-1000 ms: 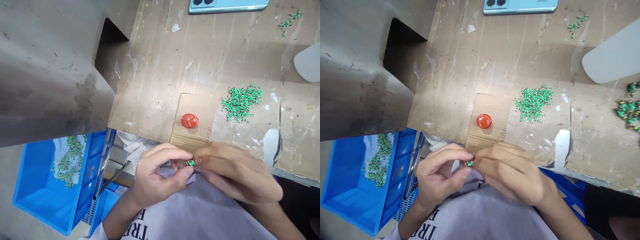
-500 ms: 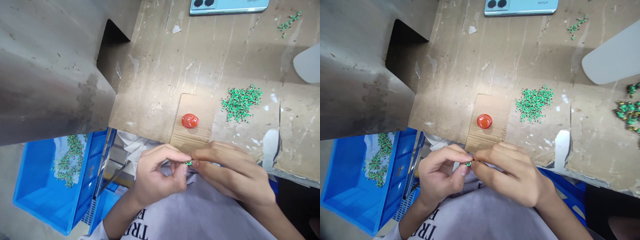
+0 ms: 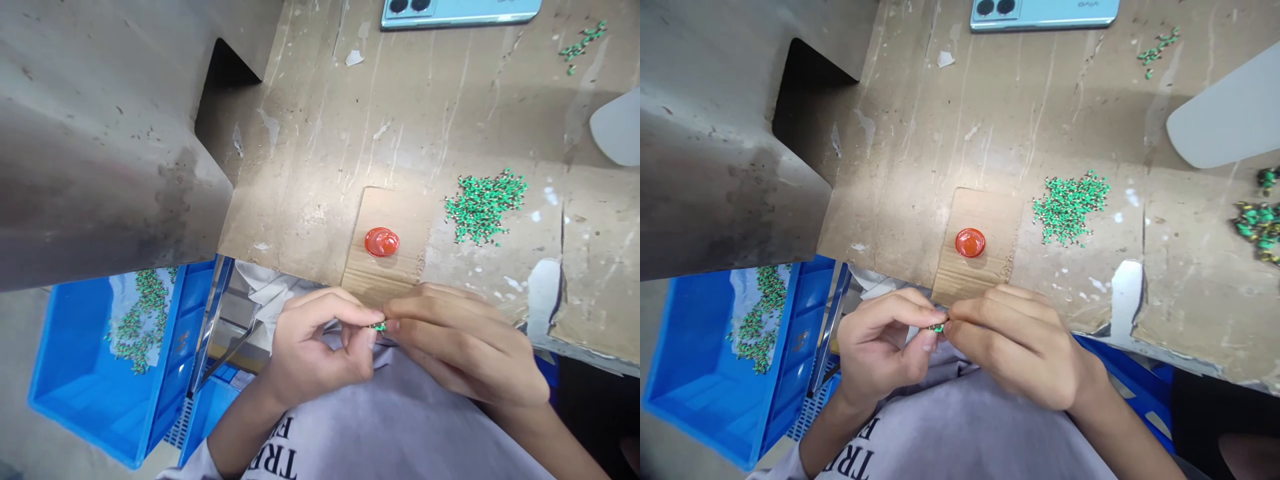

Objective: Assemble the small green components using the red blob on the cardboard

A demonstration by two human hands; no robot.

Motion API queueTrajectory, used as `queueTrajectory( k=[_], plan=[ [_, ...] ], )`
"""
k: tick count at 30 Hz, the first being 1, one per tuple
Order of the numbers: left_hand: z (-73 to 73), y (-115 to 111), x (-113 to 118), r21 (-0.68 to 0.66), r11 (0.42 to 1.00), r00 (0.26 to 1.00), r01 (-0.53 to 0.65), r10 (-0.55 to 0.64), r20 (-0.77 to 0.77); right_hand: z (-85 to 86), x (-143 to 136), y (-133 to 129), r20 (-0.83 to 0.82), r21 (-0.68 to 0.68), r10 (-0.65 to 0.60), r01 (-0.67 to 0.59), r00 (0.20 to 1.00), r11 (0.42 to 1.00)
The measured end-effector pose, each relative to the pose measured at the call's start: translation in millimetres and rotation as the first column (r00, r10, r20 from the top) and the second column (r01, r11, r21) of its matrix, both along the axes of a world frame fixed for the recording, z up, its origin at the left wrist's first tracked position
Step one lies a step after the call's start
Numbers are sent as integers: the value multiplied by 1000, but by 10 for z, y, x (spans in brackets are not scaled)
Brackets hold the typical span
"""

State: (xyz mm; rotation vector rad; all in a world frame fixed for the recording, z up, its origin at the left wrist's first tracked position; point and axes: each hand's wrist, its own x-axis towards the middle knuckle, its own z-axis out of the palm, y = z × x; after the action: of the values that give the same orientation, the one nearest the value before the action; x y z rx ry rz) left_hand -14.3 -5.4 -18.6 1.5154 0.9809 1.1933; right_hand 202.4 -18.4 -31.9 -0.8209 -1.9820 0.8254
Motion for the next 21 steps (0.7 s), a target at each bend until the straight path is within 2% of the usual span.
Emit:
queueTrajectory(
  k=[3,7,13,16,21],
  plan=[
    [-19,-14,-3,-48,999,1000,17,-16,27,21,-53,-4,-17,-30,-50,49,999,998],
    [-56,-25,-14,-146,988,994,55,-41,100,81,-112,7,-52,-149,-86,77,995,986],
    [-99,-26,-31,-262,956,979,131,-83,188,178,-129,-39,38,-288,-89,96,995,953],
    [-130,-31,-38,-291,948,979,133,-79,190,202,-138,-36,53,-277,-110,121,992,953],
    [-143,-39,-42,-255,961,983,102,-58,176,196,-173,-5,97,-225,-114,134,989,965]
  ],
)
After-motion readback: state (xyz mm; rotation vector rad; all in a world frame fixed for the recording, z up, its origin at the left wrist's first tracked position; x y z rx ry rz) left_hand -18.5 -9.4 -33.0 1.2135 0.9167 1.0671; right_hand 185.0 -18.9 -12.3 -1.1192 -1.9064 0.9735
